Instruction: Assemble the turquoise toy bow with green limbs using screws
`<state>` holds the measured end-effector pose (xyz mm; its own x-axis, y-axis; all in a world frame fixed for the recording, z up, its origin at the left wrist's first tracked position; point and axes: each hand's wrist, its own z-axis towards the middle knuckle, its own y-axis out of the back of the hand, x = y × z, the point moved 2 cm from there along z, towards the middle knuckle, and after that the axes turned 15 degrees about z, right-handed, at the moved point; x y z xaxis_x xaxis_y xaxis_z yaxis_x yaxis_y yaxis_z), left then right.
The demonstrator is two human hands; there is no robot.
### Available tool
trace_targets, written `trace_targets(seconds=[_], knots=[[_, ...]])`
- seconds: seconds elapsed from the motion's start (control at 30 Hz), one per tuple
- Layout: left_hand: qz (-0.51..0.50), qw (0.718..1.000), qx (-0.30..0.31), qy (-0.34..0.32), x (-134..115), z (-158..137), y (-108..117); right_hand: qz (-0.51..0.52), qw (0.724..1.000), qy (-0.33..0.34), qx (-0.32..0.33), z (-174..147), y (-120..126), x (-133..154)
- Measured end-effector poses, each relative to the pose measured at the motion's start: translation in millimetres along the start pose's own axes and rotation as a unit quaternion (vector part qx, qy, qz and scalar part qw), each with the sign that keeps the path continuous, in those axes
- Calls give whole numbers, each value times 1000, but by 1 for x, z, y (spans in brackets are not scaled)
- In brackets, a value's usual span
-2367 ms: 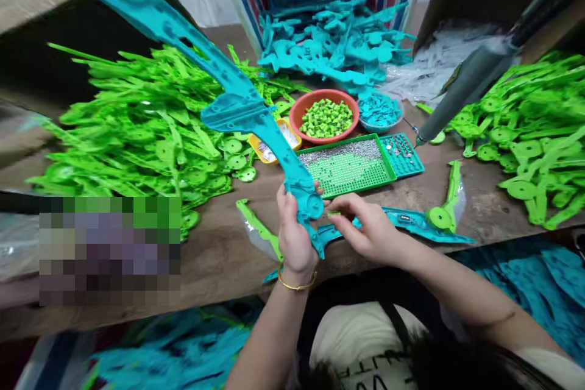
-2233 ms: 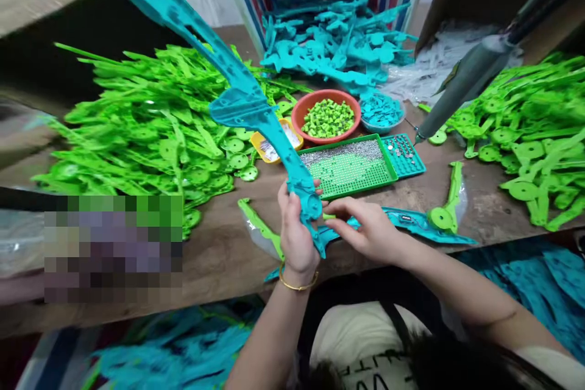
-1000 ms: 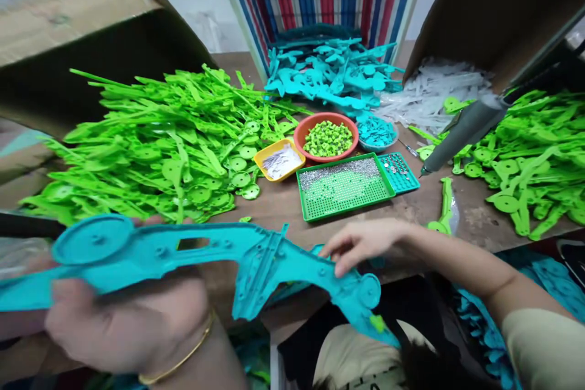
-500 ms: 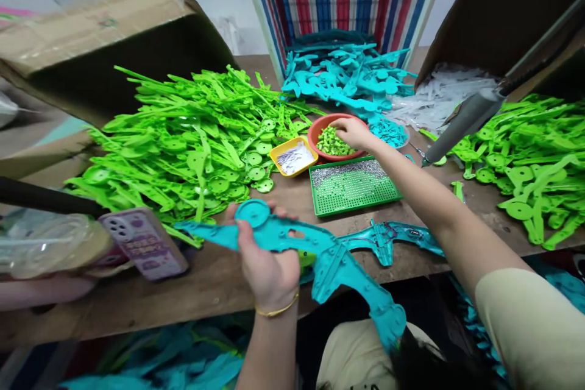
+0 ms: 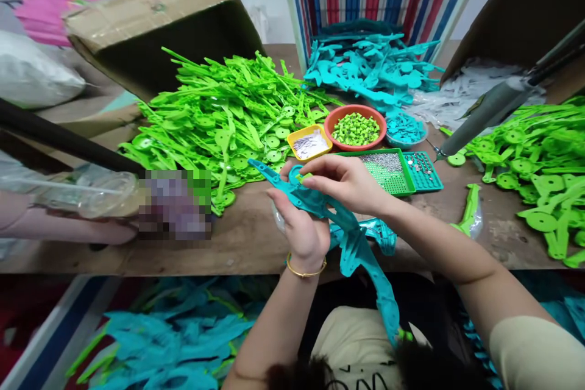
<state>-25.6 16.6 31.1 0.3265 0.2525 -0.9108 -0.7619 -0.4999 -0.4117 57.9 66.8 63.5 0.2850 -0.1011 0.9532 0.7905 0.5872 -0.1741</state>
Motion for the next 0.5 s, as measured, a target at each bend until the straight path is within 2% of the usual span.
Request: trace_targets(seconds=[0.2,0.37,0.43,0.5], knots=[[-3,1000,4,4,1,-7,-3,19,1000,7,-4,-9,-8,-5],[14,1000,3,-9,8,-13,-5,-44,998,41,-18,-14,-11,-9],[8,1000,-9,-17,-1,-7,3,-87,994,66,-16,-22,-3,-9],[6,999,-38,-38,-20,6,19,-124,990,65,-35,-39,11,-11]])
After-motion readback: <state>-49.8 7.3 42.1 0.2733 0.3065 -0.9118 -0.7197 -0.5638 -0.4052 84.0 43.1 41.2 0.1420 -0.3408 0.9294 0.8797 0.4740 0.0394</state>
